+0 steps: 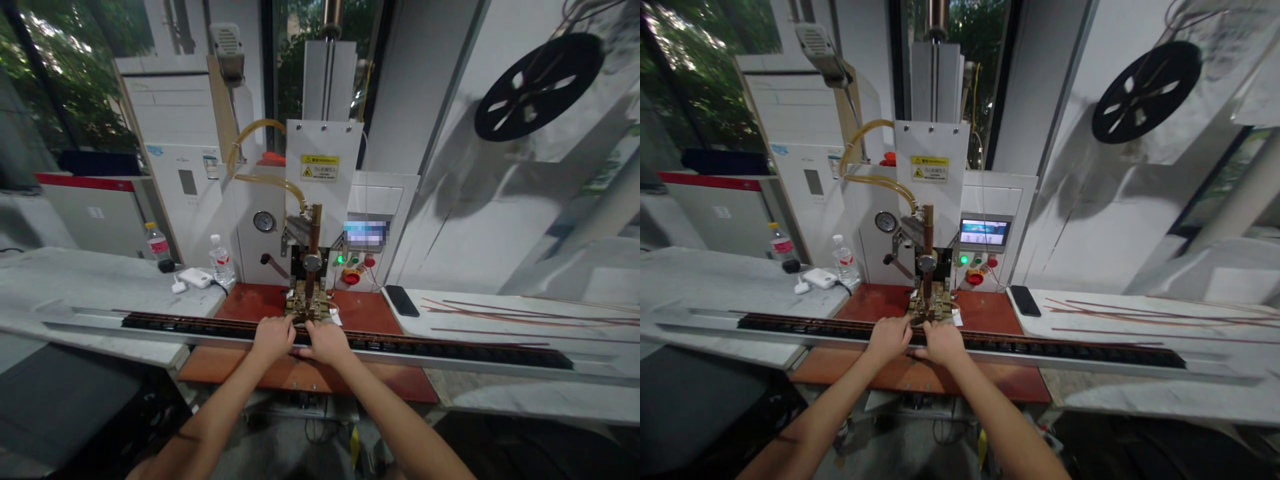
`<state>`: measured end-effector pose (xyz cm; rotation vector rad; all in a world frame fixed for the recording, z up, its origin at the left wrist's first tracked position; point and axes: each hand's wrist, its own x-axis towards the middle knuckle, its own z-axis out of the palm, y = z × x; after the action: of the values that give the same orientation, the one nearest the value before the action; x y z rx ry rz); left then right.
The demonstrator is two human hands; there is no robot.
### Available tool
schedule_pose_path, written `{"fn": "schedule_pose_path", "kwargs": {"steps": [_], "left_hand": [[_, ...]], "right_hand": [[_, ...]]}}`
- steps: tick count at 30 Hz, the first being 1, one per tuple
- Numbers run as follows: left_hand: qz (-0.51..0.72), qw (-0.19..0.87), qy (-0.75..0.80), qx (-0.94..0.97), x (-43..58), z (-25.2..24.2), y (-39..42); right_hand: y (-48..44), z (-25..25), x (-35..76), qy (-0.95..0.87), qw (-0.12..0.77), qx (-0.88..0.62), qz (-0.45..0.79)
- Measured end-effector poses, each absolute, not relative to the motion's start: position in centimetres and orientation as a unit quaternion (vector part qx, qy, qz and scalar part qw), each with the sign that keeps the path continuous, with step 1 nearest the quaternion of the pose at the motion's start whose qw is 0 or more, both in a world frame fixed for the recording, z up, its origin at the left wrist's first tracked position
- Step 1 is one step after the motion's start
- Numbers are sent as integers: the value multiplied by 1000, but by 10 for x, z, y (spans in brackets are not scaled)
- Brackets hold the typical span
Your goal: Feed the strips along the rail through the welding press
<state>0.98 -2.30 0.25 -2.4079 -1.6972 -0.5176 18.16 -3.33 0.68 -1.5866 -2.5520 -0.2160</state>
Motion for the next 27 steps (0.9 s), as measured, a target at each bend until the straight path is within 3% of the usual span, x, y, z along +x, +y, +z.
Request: {"fn": "schedule_pose_path", "kwargs": {"steps": [27], "left_hand": [[-182, 107, -547, -810, 18, -7, -23]], "right_hand": [[-34, 2, 180, -833, 103, -539, -74]]}}
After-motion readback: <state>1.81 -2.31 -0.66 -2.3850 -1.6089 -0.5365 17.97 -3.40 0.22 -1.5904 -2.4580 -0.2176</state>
